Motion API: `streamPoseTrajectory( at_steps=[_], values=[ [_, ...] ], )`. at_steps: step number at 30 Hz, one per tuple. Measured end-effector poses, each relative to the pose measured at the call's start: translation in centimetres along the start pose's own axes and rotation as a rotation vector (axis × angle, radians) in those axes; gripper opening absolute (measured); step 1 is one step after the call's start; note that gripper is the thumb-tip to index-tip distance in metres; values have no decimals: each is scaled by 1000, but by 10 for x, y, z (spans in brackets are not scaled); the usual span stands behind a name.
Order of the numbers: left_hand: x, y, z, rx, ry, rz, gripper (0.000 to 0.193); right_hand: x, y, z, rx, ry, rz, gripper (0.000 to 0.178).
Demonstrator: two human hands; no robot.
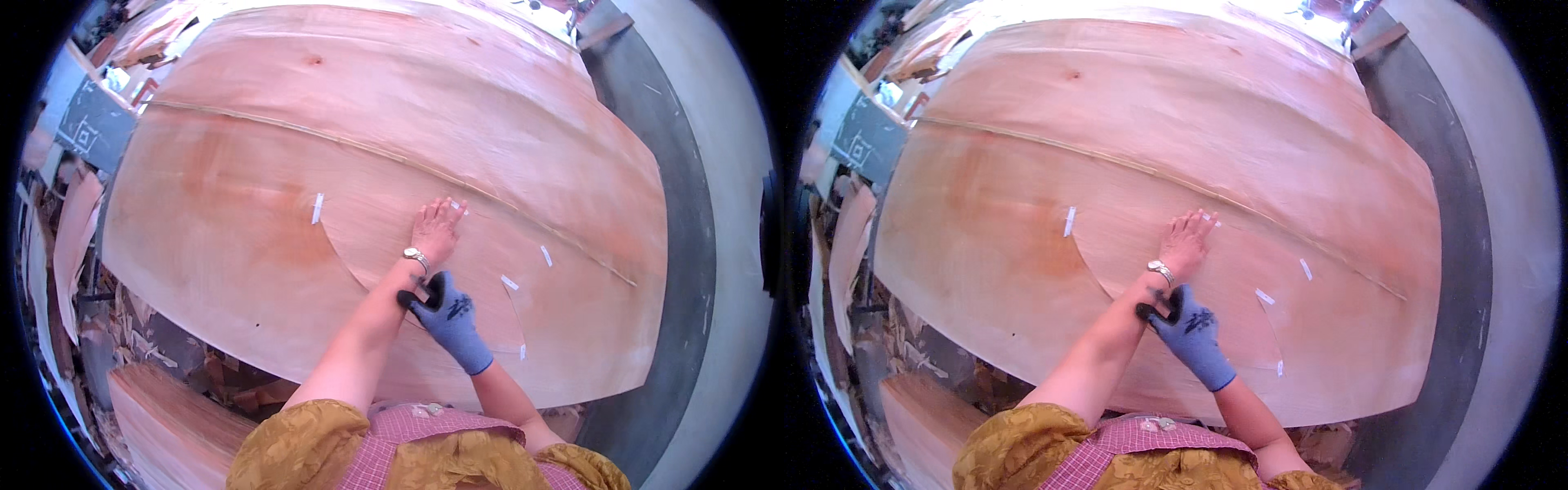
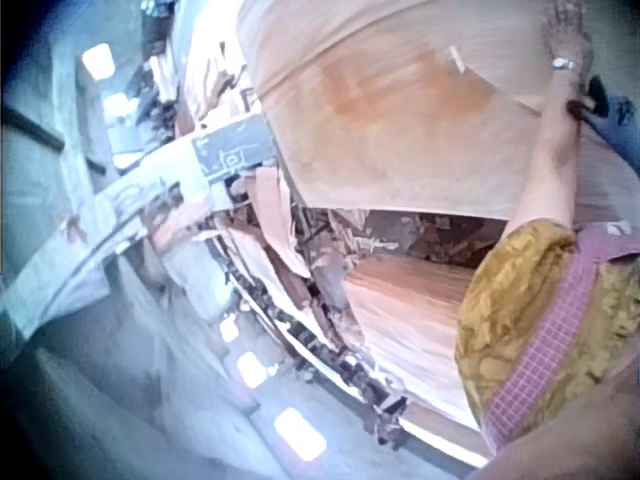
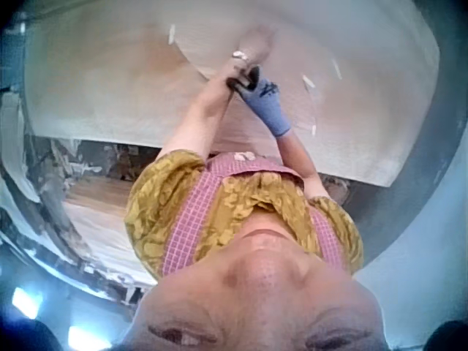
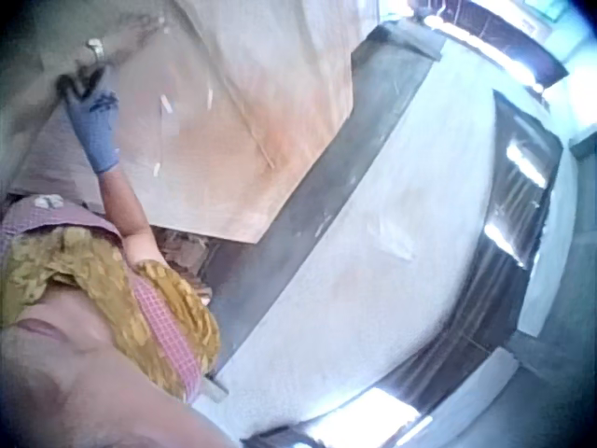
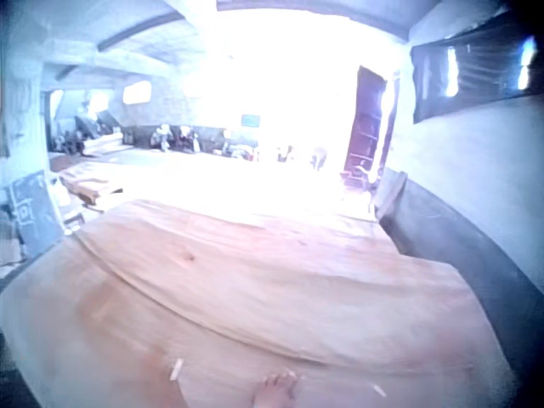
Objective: The person selects thin sheets of wood veneer, arranges them on a work surface, and repairs defects or joins pieces using small adhesive strips and a hand tool to trim material.
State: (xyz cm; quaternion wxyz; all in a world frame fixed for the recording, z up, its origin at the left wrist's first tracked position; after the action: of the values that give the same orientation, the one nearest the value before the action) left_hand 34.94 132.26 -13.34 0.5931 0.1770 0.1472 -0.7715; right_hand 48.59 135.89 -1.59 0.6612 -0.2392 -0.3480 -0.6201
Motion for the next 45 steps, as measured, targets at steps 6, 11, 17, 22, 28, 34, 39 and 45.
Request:
streamPoseTrajectory(
  at_steps=[6,11,17,22,28,34,39,45],
  values=[
    [138,97,49,-431,44,237,63,-172,103,89,-455,514,136,27],
    [240,203,100,-344,-299,542,66,-323,242,162,-330,949,-511,52],
    [245,232,111,-295,-397,576,68,-346,273,156,-305,725,-357,52],
    [234,237,111,-270,-362,606,69,-339,287,174,-282,730,-330,52],
    [153,336,83,-204,-357,619,75,-410,368,198,-245,714,-322,55],
    [94,397,96,-17,-290,590,75,-410,406,238,-392,826,-466,34],
    [215,322,99,-293,-300,461,71,-274,209,141,-489,882,210,21],
    [324,246,172,-416,-429,674,70,-14,14,-104,-20,656,742,50]
  ],
)
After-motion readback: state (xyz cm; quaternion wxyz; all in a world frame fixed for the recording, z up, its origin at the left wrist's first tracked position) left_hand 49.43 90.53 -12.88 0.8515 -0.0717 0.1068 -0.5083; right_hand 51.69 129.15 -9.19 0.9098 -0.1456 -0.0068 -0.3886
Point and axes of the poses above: each hand's wrist, its own y-axis away from the middle knuckle, its own z-axis out of the back of the hand, x = y × z, the point moved 2 cm from there along -y, towards the middle knuckle, and after that the axes turned 9 degrees about z, right-handed, at the moved point
